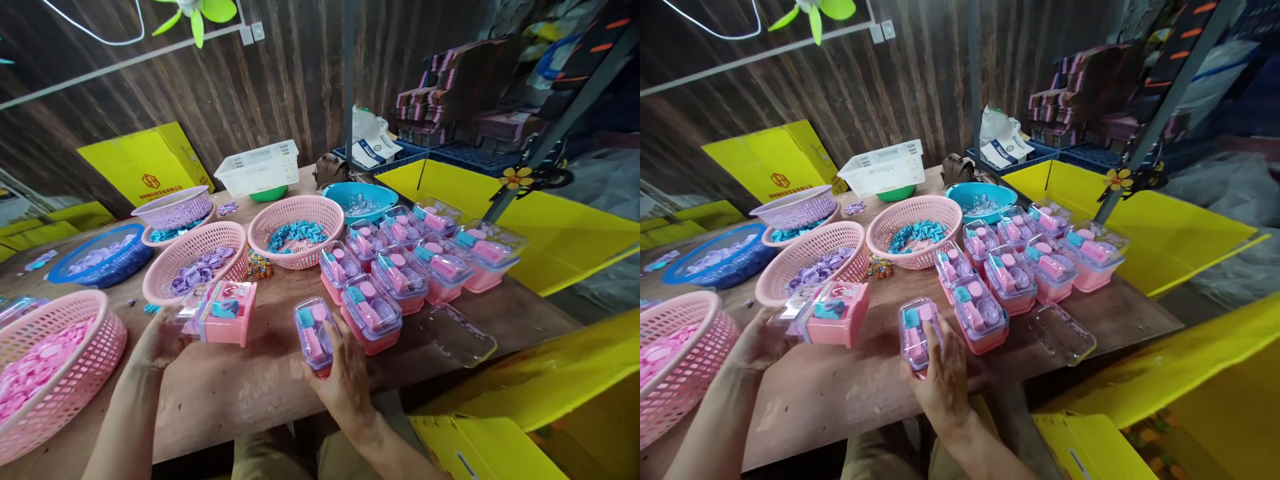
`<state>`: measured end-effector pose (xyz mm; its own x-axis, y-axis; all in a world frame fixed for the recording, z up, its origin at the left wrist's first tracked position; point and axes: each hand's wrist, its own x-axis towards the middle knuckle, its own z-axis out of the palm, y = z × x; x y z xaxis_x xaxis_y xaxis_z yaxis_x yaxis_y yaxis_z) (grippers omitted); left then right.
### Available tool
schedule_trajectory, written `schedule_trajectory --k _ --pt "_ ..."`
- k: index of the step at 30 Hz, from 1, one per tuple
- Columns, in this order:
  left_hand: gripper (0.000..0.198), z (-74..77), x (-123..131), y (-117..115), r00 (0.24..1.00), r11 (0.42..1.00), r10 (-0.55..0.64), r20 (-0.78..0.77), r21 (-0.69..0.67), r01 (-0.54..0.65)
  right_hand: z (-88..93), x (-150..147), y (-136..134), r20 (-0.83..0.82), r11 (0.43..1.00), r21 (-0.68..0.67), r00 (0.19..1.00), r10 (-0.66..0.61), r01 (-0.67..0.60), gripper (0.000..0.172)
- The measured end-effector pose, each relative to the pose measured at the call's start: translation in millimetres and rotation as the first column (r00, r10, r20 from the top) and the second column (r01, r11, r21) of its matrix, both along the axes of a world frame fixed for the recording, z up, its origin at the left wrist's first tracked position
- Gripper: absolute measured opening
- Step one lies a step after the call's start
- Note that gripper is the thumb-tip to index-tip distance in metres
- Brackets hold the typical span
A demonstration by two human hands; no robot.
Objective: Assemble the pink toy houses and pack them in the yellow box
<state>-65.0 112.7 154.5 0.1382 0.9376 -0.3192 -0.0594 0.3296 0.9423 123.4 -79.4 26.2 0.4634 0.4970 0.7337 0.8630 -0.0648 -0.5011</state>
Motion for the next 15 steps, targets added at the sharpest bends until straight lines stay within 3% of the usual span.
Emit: schedule_trajectory --k 3,6,9,13,15 --pt "0.03 1.0 30.7 -1.2 0.986 0.988 -0.128 -0.106 0.077 0.136 1.0 -2.2 -3.6 -0.004 1.0 0.006 1.0 0.014 -0.014 0.064" --pt "0.05 -6.5 67.7 -1.1 0.937 0.934 -0.215 -0.277 0.221 0.28 -0.1 -4.6 -8.5 -0.012 1.0 -0.008 1.0 0.019 -0.019 0.064" --pt "0.068 -19.7 107.4 -5.4 0.87 0.877 -0.175 -0.46 0.33 0.35 -2.0 -4.9 -11.9 -0.013 0.999 -0.023 1.0 0.026 -0.026 0.064" --pt "0.074 -35.3 152.9 -19.6 0.74 0.748 -0.13 -0.66 0.424 0.51 -3.7 1.0 -11.3 -0.01 0.999 -0.025 0.999 0.033 -0.033 0.067" --pt "0.076 -40.1 167.8 -25.8 0.702 0.735 -0.101 -0.705 0.423 0.531 -4.3 5.9 -8.2 -0.007 1.0 -0.01 1.0 0.028 -0.028 0.068"
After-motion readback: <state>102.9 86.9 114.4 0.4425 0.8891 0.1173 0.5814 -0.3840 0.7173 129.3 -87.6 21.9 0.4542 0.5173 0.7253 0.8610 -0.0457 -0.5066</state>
